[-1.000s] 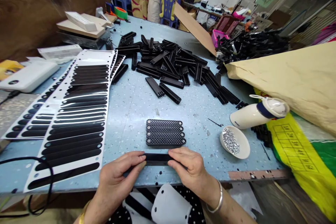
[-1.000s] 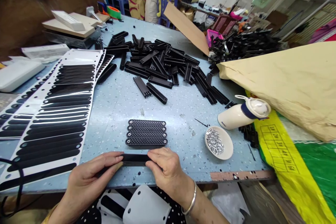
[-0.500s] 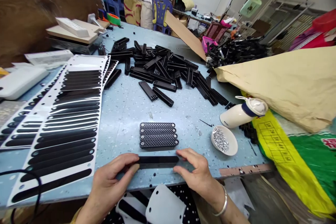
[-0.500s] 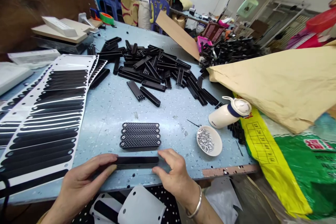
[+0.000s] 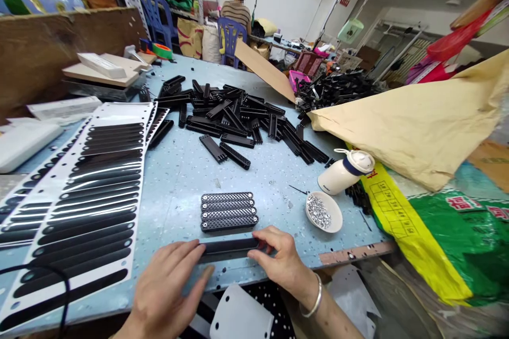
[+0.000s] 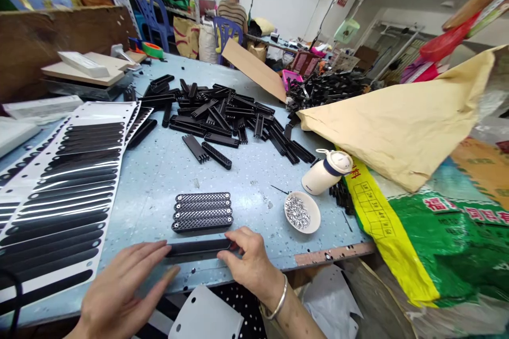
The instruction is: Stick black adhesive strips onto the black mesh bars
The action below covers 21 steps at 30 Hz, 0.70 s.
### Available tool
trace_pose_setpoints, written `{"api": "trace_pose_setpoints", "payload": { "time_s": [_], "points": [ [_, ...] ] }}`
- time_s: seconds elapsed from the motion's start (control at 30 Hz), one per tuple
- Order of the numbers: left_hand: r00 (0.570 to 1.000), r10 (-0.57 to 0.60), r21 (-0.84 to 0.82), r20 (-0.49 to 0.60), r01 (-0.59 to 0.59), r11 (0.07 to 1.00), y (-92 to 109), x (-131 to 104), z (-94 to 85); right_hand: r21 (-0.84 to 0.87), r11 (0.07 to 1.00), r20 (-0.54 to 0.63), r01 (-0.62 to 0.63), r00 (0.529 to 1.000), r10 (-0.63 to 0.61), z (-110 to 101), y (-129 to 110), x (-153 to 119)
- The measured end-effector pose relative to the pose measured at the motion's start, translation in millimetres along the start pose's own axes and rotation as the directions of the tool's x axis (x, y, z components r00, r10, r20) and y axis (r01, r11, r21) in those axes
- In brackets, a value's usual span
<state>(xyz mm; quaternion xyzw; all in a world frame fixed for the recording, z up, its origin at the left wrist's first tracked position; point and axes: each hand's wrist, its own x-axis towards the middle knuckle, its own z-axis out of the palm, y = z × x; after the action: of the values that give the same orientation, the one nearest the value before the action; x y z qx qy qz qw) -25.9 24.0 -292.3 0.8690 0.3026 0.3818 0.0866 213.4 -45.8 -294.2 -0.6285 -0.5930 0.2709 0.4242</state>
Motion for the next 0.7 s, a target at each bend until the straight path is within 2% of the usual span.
{"api": "trace_pose_setpoints", "payload": {
  "time_s": [0.07, 0.17, 0.27, 0.4, 0.57, 0.67, 0.7],
  "points": [
    [0.996, 0.089, -0.016, 0.03, -0.088, 0.996, 7, 7, 6.9, 0.023, 1.0, -0.007, 0.017, 1.0, -0.017, 1, 1, 0],
    [0.983, 0.154, -0.095, 0.097, -0.145, 0.985, 14, 17, 21.2, 0.049, 0.996, -0.036, 0.072, 0.997, -0.07, 2, 2, -1],
    [0.969, 0.149, -0.151, 0.198, -0.12, 0.981, 18, 24, 30.7, 0.017, 0.986, -0.062, 0.163, 0.985, -0.162, 2, 3, -3],
    [0.946, 0.103, -0.172, 0.308, -0.051, 0.984, 19, 29, 32.2, -0.096, 0.955, -0.085, 0.281, 0.953, -0.289, 4, 1, -4],
    [0.926, 0.094, -0.206, 0.366, -0.018, 0.978, 14, 31, 35.9, -0.237, 0.918, -0.08, 0.319, 0.935, -0.346, 7, -3, -7],
    [0.931, 0.098, -0.211, 0.352, -0.023, 0.977, 10, 32, 42.5, -0.309, 0.897, -0.046, 0.315, 0.938, -0.345, -9, -3, -1],
    [0.934, 0.102, -0.205, 0.342, -0.031, 0.978, 9, 33, 42.7, -0.384, 0.877, -0.035, 0.288, 0.945, -0.326, -18, -4, 5]
  ]
}}
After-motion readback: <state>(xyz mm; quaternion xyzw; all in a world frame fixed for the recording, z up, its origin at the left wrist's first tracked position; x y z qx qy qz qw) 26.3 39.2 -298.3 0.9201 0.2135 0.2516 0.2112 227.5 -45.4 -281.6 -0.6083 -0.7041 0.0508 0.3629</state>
